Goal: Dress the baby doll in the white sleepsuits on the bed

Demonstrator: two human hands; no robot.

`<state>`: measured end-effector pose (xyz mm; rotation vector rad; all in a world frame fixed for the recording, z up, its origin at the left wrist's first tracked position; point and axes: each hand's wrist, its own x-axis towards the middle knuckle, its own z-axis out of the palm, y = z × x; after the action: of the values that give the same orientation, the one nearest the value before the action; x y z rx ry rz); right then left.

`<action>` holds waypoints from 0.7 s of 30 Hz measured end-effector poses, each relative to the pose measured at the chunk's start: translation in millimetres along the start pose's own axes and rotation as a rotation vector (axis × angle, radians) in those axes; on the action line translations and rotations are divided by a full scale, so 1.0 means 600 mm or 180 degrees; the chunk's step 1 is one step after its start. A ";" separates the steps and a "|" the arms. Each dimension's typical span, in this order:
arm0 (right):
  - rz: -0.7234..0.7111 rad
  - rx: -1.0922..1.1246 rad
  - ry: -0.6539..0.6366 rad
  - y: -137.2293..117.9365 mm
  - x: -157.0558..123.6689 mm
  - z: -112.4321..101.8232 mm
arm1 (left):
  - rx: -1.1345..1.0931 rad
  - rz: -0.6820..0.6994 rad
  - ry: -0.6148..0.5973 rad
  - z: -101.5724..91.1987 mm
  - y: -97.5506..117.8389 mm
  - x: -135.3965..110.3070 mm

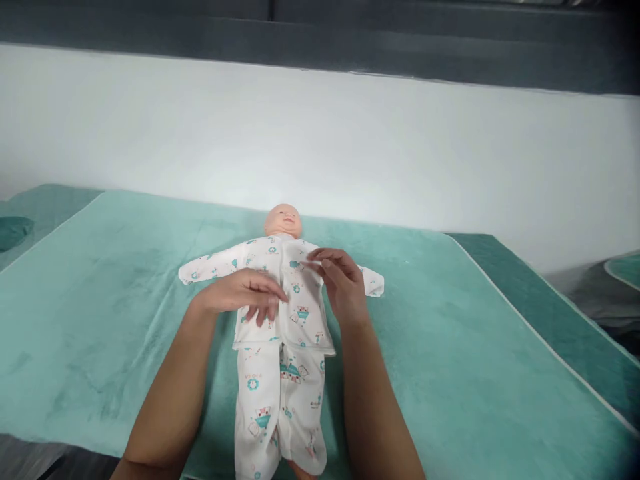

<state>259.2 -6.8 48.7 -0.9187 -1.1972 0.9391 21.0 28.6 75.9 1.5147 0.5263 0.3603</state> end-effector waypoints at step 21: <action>0.0059 -0.0751 0.0073 0.066 -0.037 0.025 | 0.2243 0.1082 0.2386 0.009 -0.076 0.060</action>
<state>237.9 -13.0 6.4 -1.1266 -1.3003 0.8105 49.8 41.5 26.5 2.1464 1.0591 1.1173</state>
